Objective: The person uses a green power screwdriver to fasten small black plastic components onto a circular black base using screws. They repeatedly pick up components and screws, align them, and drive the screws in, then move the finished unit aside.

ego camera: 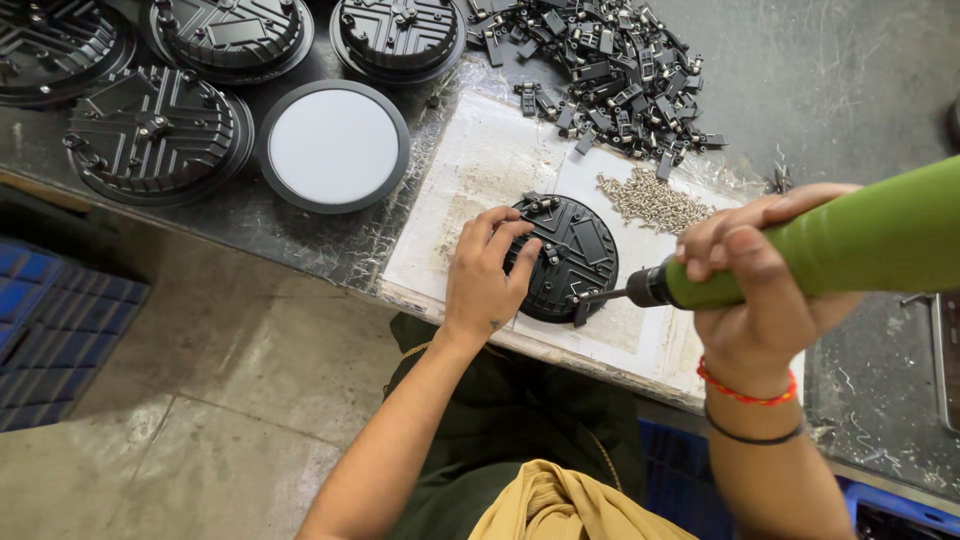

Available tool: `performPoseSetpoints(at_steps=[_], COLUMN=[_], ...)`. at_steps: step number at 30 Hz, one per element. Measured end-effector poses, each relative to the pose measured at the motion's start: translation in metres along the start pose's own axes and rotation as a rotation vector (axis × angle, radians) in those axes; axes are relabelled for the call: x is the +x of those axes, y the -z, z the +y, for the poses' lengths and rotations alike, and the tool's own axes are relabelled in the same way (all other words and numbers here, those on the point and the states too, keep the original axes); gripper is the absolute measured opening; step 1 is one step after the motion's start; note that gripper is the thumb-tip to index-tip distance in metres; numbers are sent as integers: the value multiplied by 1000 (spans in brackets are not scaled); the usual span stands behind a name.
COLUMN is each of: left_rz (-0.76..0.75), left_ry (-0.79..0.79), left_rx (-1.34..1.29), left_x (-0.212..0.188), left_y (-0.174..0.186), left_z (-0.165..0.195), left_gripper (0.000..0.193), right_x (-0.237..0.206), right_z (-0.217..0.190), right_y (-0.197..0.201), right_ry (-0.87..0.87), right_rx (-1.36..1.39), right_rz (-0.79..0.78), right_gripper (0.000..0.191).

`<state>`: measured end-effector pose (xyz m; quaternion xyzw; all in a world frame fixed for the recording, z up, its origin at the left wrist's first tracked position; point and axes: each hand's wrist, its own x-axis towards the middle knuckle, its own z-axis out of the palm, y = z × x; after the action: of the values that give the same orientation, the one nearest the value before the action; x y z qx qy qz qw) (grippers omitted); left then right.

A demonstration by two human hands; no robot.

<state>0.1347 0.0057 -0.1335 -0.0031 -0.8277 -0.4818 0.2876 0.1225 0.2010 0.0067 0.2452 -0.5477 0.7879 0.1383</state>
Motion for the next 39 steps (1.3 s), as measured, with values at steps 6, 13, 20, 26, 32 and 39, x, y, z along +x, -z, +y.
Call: performPoseSetpoints(at_steps=[6,13,20,26,32,39], left_rz=[7,-1,-8,-5,10,29], left_ry=[-4,4,-5,-18,-5,-17], left_rx=[-10,-17,-11,-3,-23,-30], left_x=[-1,0,0,0,1,4], left_y=[0,1,1,2,2,3], left_z=[-1,-1,-2,-2,-1,-3], left_gripper=[19,18,18,17,14,14], right_x=[-9,-7,-7,-8,-9,-6], right_z=[8,7,8,10,13,19], right_y=[-2,-1,-3,-4,-8,-10], right_ry=[-5,5,6,-8,-48,-92], right_rx=[3,8,-30,-68,-74,-73], right_rz=[0,-17,-14,-47,-60,-166], right_gripper=[18,19,20,20,21,22])
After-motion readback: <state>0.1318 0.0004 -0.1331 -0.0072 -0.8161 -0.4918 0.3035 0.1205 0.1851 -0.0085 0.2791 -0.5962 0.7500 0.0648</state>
